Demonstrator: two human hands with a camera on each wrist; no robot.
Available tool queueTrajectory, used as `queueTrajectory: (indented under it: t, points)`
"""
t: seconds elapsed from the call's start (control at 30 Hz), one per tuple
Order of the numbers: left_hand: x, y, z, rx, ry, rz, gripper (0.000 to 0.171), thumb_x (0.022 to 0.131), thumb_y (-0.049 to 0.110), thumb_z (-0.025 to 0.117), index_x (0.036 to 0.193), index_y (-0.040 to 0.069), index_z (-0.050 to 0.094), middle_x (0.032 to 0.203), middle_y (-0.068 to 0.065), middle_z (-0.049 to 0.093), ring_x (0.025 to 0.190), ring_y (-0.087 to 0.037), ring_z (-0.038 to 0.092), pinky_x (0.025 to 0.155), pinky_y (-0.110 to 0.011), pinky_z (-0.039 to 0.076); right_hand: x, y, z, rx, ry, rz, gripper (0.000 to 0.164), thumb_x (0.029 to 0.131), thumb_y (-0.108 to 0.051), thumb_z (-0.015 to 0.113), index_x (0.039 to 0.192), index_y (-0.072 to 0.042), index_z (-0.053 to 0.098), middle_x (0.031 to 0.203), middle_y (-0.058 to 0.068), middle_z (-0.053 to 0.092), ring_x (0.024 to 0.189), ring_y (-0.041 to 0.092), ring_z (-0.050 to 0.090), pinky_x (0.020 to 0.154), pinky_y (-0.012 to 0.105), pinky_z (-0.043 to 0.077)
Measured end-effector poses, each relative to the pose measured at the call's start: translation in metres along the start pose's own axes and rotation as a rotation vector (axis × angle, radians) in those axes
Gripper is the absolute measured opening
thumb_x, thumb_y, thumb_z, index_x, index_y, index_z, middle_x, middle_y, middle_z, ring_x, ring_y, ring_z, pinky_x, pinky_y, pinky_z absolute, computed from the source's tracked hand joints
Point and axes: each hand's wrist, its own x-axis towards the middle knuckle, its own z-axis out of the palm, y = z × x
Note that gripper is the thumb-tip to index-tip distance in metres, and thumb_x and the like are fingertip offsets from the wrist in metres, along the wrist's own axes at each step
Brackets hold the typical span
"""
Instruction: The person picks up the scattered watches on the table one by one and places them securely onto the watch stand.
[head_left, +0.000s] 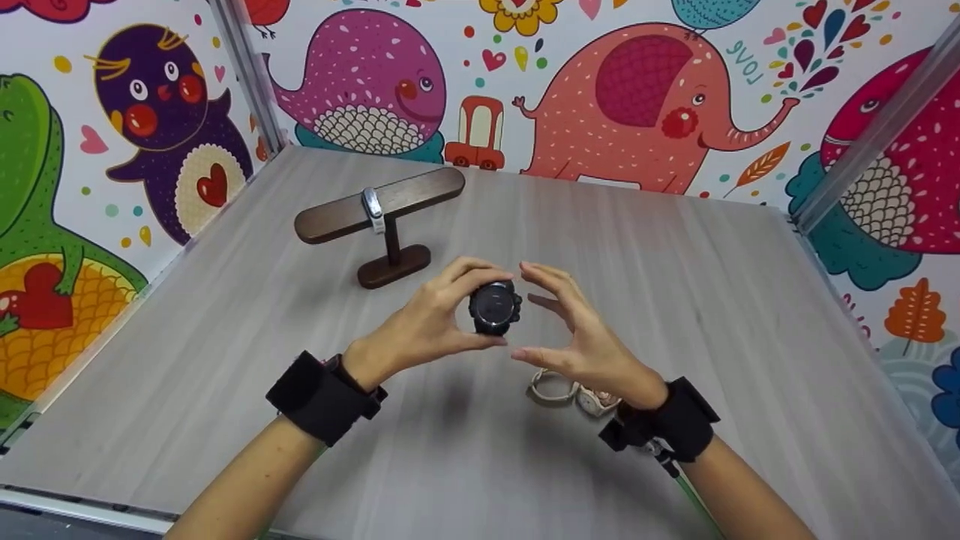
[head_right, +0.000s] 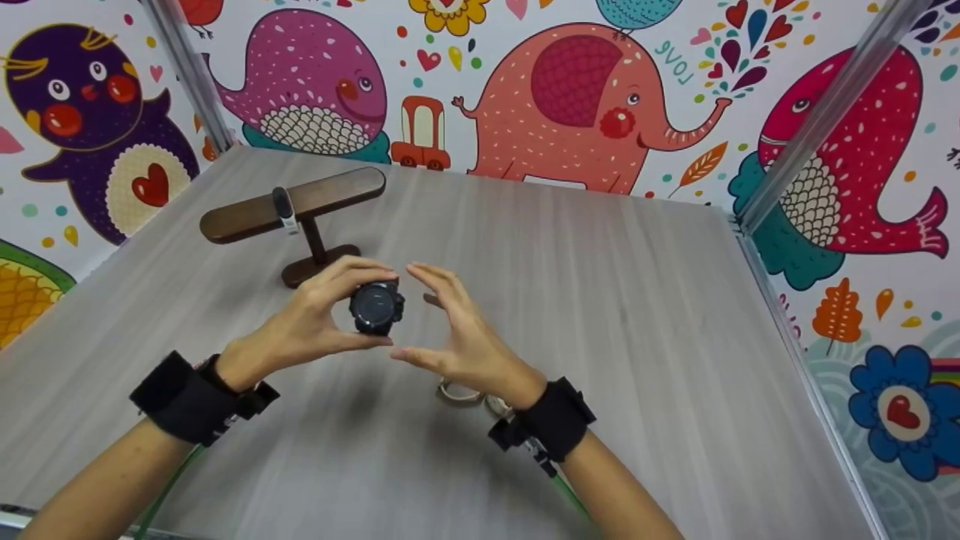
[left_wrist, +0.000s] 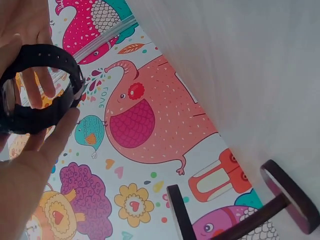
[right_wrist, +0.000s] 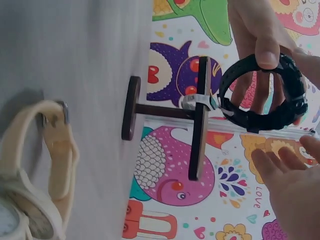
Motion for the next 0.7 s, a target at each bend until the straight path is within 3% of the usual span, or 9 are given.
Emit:
queueTrajectory:
  t: [0.2, 0.37, 0.57, 0.7]
  points:
    - [0.0, 0.005, 0.004, -0.04, 0.049, 0.037, 0.071, 0.078, 0.028, 0.087, 0.14, 0.014, 0.056, 0.139, -0.015, 0.043, 0.128, -0.024, 0.056, 0.106, -0.033, 0.053, 0.001, 0.0, 0.003, -0.103, -0.019, 0.0, 0.094, 0.081, -0.011, 0.083, 0.157, -0.006, 0.028, 0.155, 0.014, 0.034, 0.143, 0.025, 0.041, 0.111, 0.034, 0.048]
    - [-0.001, 0.008, 0.008, -0.066, 0.059, 0.054, 0.074, 0.075, 0.031, 0.087, 0.14, 0.014, 0.056, 0.142, -0.017, 0.04, 0.13, -0.026, 0.055, 0.107, -0.033, 0.052, 0.001, 0.001, 0.008, -0.148, 0.023, -0.027, 0.09, 0.08, -0.002, 0.082, 0.154, -0.002, 0.032, 0.151, 0.017, 0.041, 0.139, 0.019, 0.045, 0.107, 0.027, 0.05]
    - [-0.004, 0.009, 0.01, -0.068, 0.05, 0.039, 0.078, 0.076, 0.033, 0.085, 0.143, 0.013, 0.052, 0.144, -0.016, 0.039, 0.134, -0.025, 0.052, 0.108, -0.033, 0.051, 0.003, 0.002, 0.011, -0.198, 0.056, -0.077, 0.083, 0.078, 0.0, 0.083, 0.148, 0.002, 0.039, 0.144, 0.02, 0.048, 0.133, 0.022, 0.051, 0.101, 0.026, 0.054]
    - [-0.007, 0.007, 0.007, -0.037, 0.022, 0.016, 0.086, 0.077, 0.035, 0.083, 0.151, 0.014, 0.043, 0.149, -0.017, 0.035, 0.137, -0.026, 0.048, 0.108, -0.035, 0.051, 0.006, 0.003, 0.011, -0.198, 0.045, -0.054, 0.082, 0.079, -0.002, 0.082, 0.148, 0.001, 0.039, 0.143, 0.019, 0.049, 0.131, 0.027, 0.055, 0.102, 0.028, 0.054]
